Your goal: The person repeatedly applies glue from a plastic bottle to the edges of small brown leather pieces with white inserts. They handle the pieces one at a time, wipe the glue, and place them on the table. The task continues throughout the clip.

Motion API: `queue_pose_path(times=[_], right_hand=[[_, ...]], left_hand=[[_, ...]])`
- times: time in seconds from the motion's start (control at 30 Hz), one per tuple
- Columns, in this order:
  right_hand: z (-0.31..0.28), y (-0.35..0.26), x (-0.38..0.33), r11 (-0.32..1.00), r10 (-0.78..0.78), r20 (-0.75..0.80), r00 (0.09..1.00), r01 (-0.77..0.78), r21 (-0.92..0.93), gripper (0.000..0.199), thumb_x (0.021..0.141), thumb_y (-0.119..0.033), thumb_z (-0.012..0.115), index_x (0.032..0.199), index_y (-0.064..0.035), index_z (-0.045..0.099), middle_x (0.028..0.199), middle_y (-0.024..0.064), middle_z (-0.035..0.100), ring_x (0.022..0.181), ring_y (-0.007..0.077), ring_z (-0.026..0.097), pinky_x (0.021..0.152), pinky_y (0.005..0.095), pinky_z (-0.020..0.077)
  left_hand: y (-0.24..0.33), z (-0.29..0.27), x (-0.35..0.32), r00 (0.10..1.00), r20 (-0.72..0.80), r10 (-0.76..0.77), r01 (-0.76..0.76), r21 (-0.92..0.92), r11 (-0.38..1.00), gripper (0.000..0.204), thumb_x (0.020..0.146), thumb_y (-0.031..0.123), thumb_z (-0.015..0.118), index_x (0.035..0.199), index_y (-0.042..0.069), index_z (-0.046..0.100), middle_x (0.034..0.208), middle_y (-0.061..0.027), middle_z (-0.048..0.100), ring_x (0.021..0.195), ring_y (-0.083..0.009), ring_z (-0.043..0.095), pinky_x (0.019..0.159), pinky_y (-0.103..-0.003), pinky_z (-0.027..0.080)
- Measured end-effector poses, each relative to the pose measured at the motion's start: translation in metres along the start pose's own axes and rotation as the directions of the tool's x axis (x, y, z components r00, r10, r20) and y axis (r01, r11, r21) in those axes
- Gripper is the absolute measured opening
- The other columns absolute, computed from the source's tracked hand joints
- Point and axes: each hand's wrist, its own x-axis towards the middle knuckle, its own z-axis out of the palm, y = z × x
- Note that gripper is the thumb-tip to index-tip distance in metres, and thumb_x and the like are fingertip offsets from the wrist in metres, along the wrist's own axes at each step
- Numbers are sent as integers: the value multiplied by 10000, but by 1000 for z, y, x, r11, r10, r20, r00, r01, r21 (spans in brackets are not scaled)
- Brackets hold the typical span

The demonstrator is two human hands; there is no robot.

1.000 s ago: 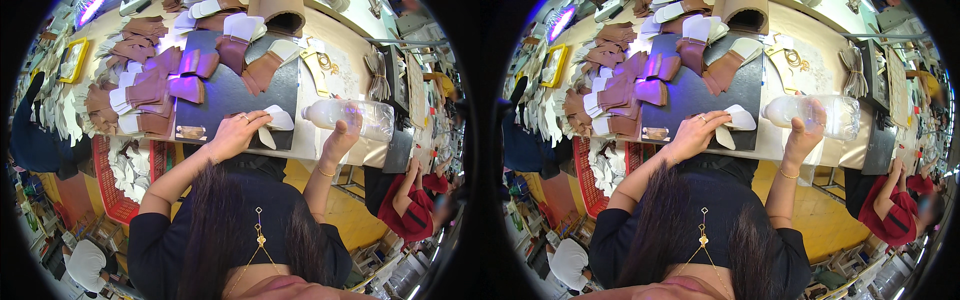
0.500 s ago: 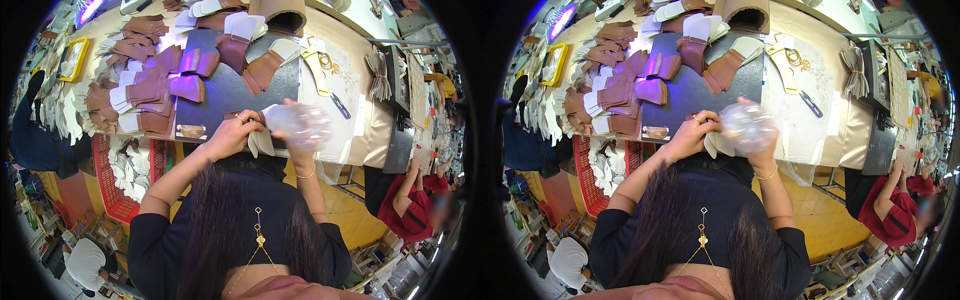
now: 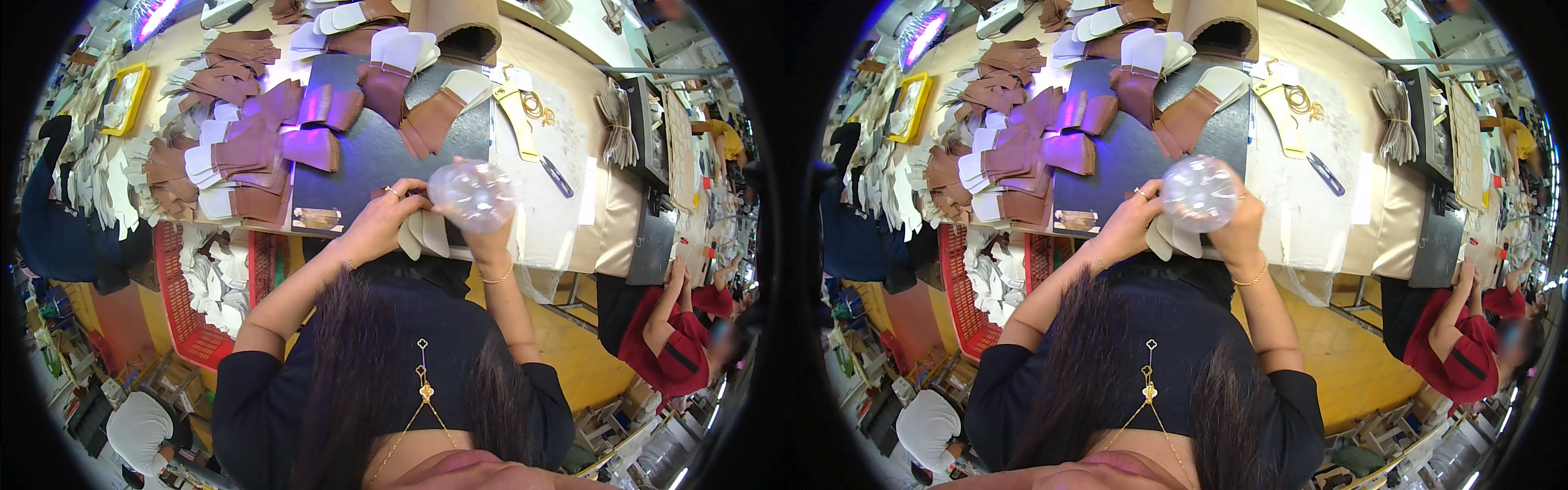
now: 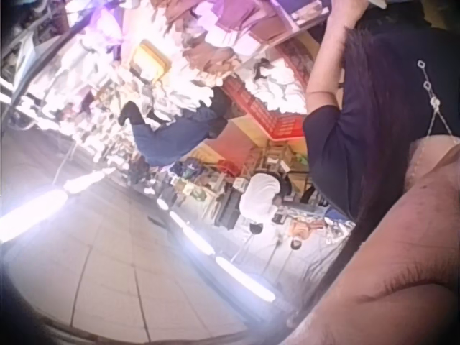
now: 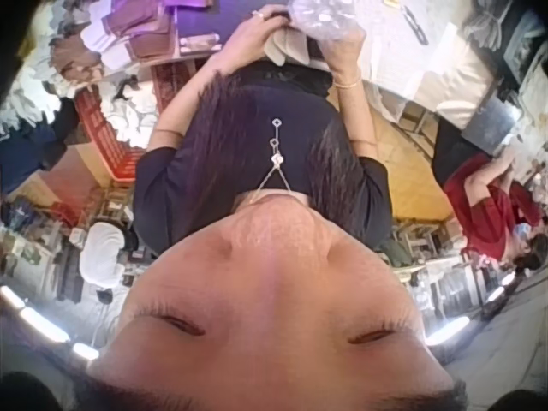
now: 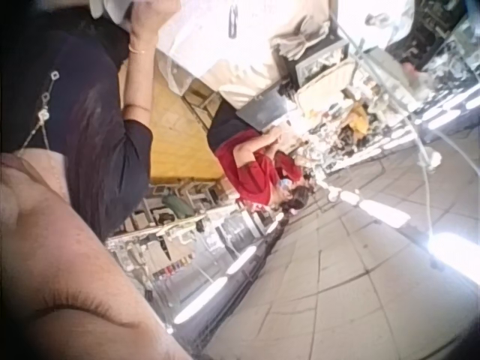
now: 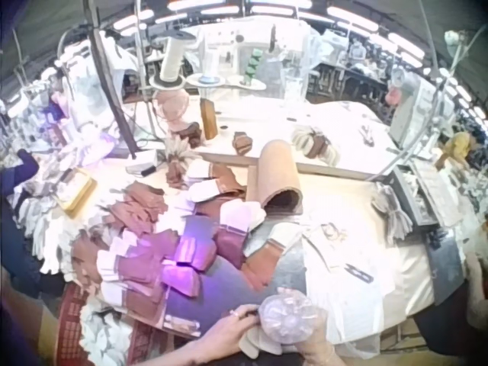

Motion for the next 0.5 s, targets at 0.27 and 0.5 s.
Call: queue_pose_path(times=[0.27,0.5], right_hand=[[5,-11,12,994,-83,-25,996,84,75,585,723,-220,868,1183,15,594,1217,113,656,961,191,676,831,333,556],[-18,15,22,986,102,-140,985,-118,-116,615,709,-208,881,1205,17,596,1179,150,662,963,200,665,824,325,552]], left_hand=[[4,2,3,998,-2,-59,59,10,998,436,732,67,741,1140,101,591,1398,-146,460,1176,-380,550,969,-433,473],[4,8,1,1000,9,-15,14,98,995,453,740,85,739,1164,110,582,1425,-137,456,1138,-375,574,958,-426,475]])
